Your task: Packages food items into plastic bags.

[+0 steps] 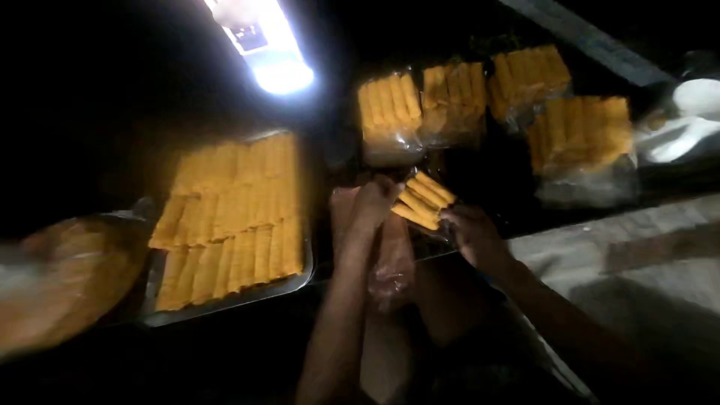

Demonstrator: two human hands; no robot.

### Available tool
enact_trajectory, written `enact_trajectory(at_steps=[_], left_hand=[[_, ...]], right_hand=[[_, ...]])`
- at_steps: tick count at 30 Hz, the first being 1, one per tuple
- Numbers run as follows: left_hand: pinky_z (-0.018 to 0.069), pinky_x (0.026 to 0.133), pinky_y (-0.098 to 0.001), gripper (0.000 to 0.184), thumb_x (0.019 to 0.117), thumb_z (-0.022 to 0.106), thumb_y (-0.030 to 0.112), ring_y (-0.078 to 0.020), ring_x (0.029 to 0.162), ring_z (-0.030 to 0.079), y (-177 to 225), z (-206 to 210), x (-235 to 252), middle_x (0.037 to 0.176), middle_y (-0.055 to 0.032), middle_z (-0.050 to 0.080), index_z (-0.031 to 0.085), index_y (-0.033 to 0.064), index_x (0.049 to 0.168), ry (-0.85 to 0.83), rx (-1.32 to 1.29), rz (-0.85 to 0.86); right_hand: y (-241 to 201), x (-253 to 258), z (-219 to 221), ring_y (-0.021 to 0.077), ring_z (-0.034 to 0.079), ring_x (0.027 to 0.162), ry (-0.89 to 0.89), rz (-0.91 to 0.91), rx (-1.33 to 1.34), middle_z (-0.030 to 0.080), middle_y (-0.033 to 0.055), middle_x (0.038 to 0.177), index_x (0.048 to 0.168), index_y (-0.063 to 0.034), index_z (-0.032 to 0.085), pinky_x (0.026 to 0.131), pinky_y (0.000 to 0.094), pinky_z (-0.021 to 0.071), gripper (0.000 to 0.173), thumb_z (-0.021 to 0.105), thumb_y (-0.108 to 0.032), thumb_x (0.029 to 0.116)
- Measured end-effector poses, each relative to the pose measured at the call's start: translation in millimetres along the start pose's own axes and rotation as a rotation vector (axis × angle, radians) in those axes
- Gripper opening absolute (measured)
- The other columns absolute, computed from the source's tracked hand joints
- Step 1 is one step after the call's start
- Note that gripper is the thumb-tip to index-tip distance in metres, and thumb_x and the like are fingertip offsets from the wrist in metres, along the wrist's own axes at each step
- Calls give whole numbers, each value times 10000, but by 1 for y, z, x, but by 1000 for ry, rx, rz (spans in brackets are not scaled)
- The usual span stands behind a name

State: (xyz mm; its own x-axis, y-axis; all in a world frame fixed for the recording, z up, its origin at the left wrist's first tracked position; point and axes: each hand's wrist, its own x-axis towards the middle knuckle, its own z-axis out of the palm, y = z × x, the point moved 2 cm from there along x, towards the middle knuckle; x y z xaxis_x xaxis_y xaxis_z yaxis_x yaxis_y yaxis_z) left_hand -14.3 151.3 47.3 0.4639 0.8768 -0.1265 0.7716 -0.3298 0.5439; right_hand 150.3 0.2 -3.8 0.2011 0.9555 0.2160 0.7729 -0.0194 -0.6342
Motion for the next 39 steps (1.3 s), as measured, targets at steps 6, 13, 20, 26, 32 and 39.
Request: enact_trajectory(at_steps=[6,13,20,26,32,39], left_hand=[[515,908,-642,379,1009,614,410,-360,1032,686,-9,1,2,1116,-158,720,672,133,1260,7,-17,-39],[528,919,-588,398,998,655,359,-354,1030,679,10,-1,5,1105,-200,701,646,40,1236,-63,-73,-61],[518,893,-651,351,1011,603,413,-349,1022,694,8,0,-5,1121,-119,724,682,148,1227,216,242,79],[530,952,-534,442,967,682,368,-354,1107,649,47,30,-69,1196,-202,665,663,1,1212,167,15,160],[572,813,-538,440,859,748,301,-415,1006,692,68,100,-93,1105,-246,696,699,-33,1140,386,180,305],[571,876,-524,368,876,720,185,-390,1048,693,44,71,-116,1139,-233,697,686,-36,1168,308,131,212]], right_hand=[[-3,1,-3,427,604,1237,13,75,-3,643,251,1311,1343,2,648,1050,565,486,411,612,18,934],[6,1,1,332,684,1094,101,-74,41,712,166,1169,1217,-74,734,958,512,557,273,629,-163,981],[0,3,7,450,625,1161,-2,-146,-189,666,212,1261,1267,-135,719,917,629,525,382,642,8,921],[10,-13,-18,396,699,1017,201,-6,-64,729,211,1049,1062,9,747,897,556,565,209,626,-126,958],[22,12,-25,479,569,1230,316,-72,-132,595,284,1323,1283,1,654,1009,627,471,417,715,-215,931],[12,-7,-17,362,648,1176,205,-295,-35,718,165,1154,878,-17,734,986,506,535,162,637,-140,918]])
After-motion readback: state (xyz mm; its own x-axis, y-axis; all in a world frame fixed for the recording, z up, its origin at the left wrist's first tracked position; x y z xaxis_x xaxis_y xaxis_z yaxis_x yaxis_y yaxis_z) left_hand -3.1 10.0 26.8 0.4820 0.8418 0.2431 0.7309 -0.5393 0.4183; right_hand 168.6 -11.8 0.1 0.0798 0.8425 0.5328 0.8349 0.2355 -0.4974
